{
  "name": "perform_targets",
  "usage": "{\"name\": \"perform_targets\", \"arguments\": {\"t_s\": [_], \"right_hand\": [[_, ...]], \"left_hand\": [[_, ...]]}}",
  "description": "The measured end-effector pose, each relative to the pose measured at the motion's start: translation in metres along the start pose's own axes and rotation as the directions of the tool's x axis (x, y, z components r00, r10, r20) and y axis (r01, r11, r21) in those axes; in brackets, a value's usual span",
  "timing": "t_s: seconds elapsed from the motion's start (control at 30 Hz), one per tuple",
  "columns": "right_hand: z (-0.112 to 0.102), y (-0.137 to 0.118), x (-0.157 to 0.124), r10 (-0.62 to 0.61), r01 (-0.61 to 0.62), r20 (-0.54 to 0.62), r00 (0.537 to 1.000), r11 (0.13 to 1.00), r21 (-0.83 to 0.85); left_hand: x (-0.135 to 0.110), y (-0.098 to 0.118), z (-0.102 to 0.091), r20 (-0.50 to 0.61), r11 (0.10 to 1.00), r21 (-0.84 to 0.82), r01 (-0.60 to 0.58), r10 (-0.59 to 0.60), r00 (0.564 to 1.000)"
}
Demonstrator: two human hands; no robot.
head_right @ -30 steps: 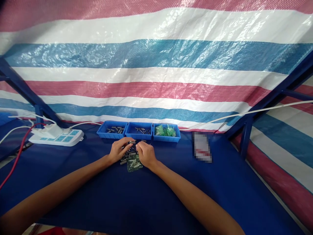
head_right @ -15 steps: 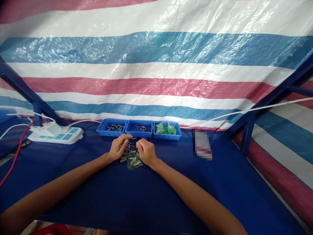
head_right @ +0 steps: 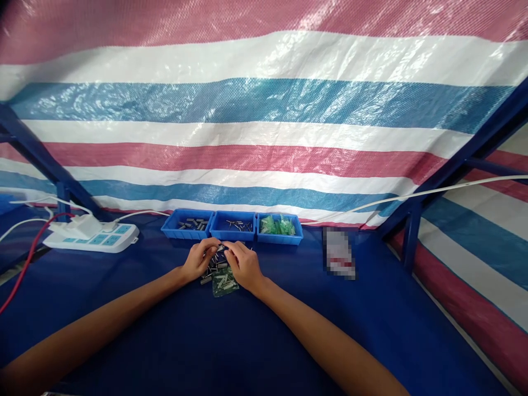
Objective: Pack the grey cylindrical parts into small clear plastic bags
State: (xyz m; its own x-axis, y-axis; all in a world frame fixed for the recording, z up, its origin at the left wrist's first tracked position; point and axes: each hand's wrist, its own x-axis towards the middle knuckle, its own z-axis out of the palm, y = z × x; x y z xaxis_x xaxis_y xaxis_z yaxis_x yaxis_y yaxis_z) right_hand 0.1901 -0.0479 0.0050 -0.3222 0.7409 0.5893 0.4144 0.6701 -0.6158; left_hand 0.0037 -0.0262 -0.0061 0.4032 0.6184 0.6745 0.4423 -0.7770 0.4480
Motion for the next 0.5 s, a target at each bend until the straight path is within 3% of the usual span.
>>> {"name": "perform_targets", "arguments": {"t_s": [0.27, 0.5], "right_hand": [[0.0022, 0.0007, -0.0002, -0.014, 0.016, 0.047, 0.999, 0.999, -0.04], [-0.0013, -0.0017, 0.0004, 0.036, -0.037, -0.044, 0.998, 0.999, -0.022]], "left_hand": [[0.0001, 0.0006, -0.0003, 0.028, 0.999, -0.01, 0.035, -0.035, 0.999], [0.0048, 0.0086, -0.0027, 0.025, 0.999, -0.017, 0.044, -0.044, 0.999]]}}
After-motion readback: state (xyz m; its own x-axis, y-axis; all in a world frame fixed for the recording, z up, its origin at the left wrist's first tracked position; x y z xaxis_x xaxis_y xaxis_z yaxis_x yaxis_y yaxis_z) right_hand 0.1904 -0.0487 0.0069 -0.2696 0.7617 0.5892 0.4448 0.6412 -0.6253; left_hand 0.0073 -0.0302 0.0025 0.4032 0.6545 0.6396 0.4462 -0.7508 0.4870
